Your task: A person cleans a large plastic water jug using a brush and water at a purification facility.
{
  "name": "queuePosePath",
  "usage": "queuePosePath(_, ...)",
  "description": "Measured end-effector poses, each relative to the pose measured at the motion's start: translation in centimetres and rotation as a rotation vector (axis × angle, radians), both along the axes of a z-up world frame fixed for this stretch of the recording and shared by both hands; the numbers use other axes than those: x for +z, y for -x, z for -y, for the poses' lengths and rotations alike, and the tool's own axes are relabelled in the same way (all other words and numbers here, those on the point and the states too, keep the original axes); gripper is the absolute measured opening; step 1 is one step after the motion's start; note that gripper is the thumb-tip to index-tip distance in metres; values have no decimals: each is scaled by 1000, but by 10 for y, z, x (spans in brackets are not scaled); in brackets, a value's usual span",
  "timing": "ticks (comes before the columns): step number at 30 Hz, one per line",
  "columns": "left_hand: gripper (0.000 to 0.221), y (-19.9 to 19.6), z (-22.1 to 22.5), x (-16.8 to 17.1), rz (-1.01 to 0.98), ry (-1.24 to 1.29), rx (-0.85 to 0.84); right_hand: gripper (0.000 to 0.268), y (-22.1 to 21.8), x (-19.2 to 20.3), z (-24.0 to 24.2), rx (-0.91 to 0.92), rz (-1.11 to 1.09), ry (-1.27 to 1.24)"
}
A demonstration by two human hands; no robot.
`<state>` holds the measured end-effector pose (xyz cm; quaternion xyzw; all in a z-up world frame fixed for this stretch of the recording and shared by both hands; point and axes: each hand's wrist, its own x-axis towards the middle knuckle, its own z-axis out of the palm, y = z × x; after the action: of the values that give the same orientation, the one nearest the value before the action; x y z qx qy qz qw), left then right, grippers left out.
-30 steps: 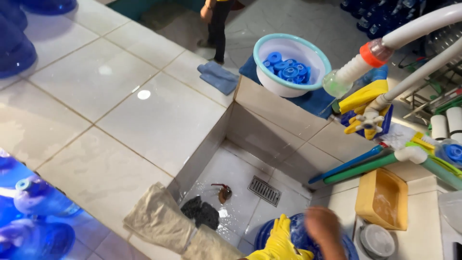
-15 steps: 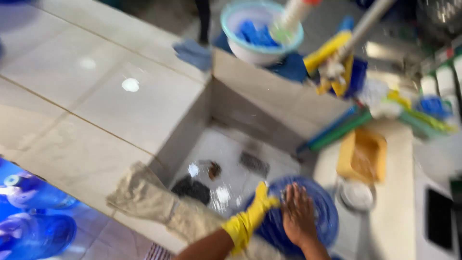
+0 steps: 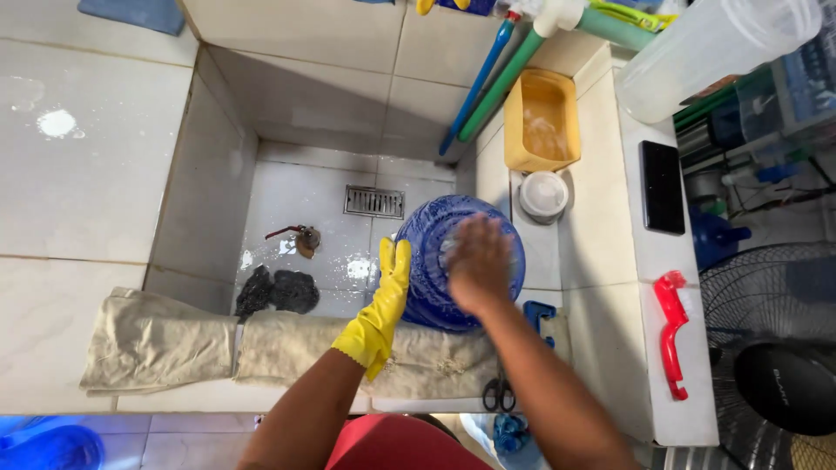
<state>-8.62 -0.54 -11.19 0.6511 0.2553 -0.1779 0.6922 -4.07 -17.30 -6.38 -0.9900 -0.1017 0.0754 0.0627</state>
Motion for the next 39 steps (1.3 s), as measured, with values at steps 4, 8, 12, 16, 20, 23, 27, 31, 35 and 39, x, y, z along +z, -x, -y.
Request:
queuePosePath(4, 101, -35, -16, 59, 21, -92, 9, 58, 45, 10, -4, 280, -78, -136)
queuePosePath(8, 80, -71, -14, 67, 226, 25, -248, 58, 51, 13, 41, 123, -205, 28)
queuePosePath(12, 71, -89, 3, 3, 291, 259, -135, 56, -25, -59, 88, 170, 455, -3)
queuePosePath(16, 97, -33, 23, 21, 411, -216, 122, 29, -82, -73, 18, 281, 632, 131)
queuePosePath(20, 100, -11, 40, -21, 350, -354, 167, 29, -75, -62, -51, 426, 250, -38)
queuePosePath(23, 104, 1, 53, -30, 328, -467, 214, 39, -135, -77, -20, 215, -25, 39)
queuePosePath(27, 104, -5, 54, -27, 350, -519, 265, 27, -46, -84, -86, 705, 152, 147)
queuePosePath(31, 102, 3, 53, -34, 337, -510, 262, 20, -110, -78, -47, 657, 225, 31)
queuePosePath(35, 103, 12, 44, -33, 358, -317, 189, 49, -96, -58, -23, 80, 138, 15)
queuePosePath(39, 82, 21, 4, 64, 126, 43, 157, 60, 29, -34, -9, 351, 73, -181)
